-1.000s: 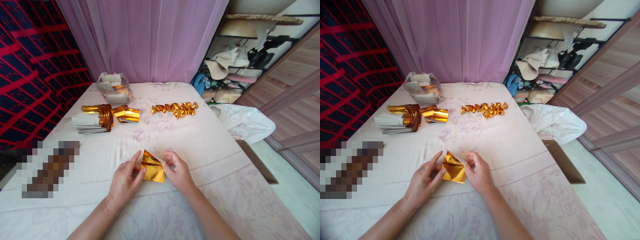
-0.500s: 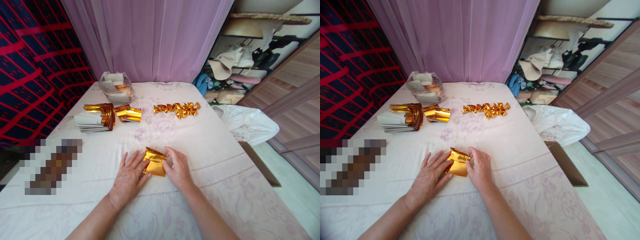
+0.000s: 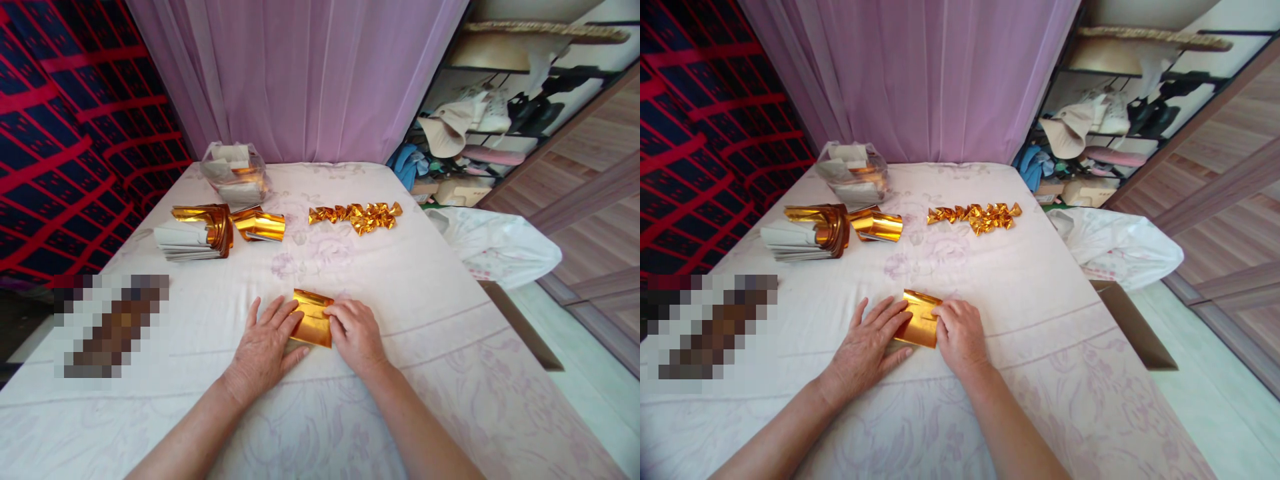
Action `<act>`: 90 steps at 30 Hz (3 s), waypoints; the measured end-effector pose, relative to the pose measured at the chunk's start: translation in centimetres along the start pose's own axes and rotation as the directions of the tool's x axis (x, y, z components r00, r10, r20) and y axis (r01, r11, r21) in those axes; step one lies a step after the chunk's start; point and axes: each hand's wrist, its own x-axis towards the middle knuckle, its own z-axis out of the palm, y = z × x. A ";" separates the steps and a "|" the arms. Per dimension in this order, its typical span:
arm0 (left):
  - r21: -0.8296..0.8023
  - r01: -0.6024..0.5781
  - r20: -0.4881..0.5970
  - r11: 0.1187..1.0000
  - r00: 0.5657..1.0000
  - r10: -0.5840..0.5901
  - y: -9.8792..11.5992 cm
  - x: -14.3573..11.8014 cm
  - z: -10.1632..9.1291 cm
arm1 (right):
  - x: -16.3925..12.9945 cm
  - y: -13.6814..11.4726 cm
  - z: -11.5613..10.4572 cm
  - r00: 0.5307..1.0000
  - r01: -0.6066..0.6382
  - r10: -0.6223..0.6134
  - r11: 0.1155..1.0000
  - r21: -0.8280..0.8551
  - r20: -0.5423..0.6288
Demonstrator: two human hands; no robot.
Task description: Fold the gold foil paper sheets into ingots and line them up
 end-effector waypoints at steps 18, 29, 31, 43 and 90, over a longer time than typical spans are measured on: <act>0.058 0.089 -0.039 0.994 0.995 -0.087 1.6 0.2 -1.0 | -0.7 1.1 -2.0 0.968 0.156 -0.168 0.985 0.073 0.189; -0.077 0.158 -0.066 0.984 0.984 -0.163 -0.4 1.1 0.0 | -0.2 0.4 0.0 1.000 -0.020 0.020 0.999 0.025 0.006; -0.038 0.138 -0.112 0.990 0.984 -0.141 -0.2 1.1 -0.1 | -0.1 0.2 0.1 0.999 -0.033 0.033 0.999 0.013 0.001; 0.047 -0.168 -0.075 0.985 0.982 0.172 3.1 -0.1 1.0 | 0.3 -0.2 0.2 0.996 -0.084 0.085 0.996 -0.041 0.017; -0.058 -0.091 0.028 0.994 0.995 0.093 2.7 -0.1 1.3 | -0.1 -0.2 0.0 0.996 -0.093 0.093 0.995 0.034 -0.004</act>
